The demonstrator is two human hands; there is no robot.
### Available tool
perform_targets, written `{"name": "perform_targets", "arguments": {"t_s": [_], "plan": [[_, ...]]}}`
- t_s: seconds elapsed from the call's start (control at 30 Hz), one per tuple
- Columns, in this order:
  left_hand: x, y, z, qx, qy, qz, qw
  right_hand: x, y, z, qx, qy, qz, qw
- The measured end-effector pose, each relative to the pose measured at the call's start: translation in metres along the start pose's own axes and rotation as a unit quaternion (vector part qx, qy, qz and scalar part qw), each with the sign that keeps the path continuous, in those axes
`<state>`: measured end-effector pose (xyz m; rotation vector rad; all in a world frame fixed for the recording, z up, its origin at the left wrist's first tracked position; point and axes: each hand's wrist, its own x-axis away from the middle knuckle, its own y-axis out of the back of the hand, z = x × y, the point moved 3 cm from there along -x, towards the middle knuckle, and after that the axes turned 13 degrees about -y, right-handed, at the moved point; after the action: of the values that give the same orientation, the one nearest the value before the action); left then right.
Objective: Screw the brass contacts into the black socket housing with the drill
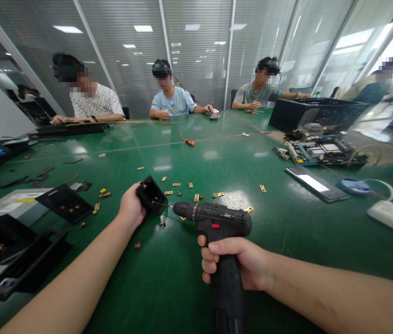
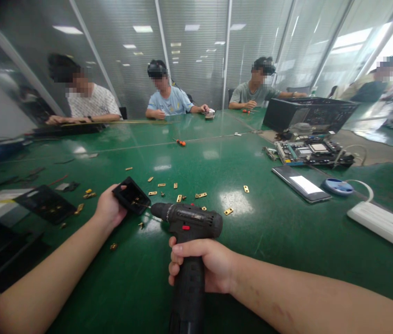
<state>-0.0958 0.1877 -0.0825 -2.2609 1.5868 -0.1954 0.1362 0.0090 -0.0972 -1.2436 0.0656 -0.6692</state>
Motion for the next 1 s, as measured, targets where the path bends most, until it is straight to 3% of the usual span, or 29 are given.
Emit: {"name": "perform_targets", "arguments": {"t_s": [0.43,0.7,1.0], "plan": [[0.001,0.006,0.006,0.007,0.016,0.018,1.0,0.001,-0.004,-0.004,-0.006,0.006,-0.027,1.0],[0.005,0.004,0.004,0.016,0.016,0.013,1.0,0.006,0.007,-0.008,-0.025,0.006,-0.09,0.996],[0.006,0.004,0.004,0.017,0.016,0.008,1.0,0.003,0.008,-0.01,-0.015,0.017,-0.063,0.998]]}}
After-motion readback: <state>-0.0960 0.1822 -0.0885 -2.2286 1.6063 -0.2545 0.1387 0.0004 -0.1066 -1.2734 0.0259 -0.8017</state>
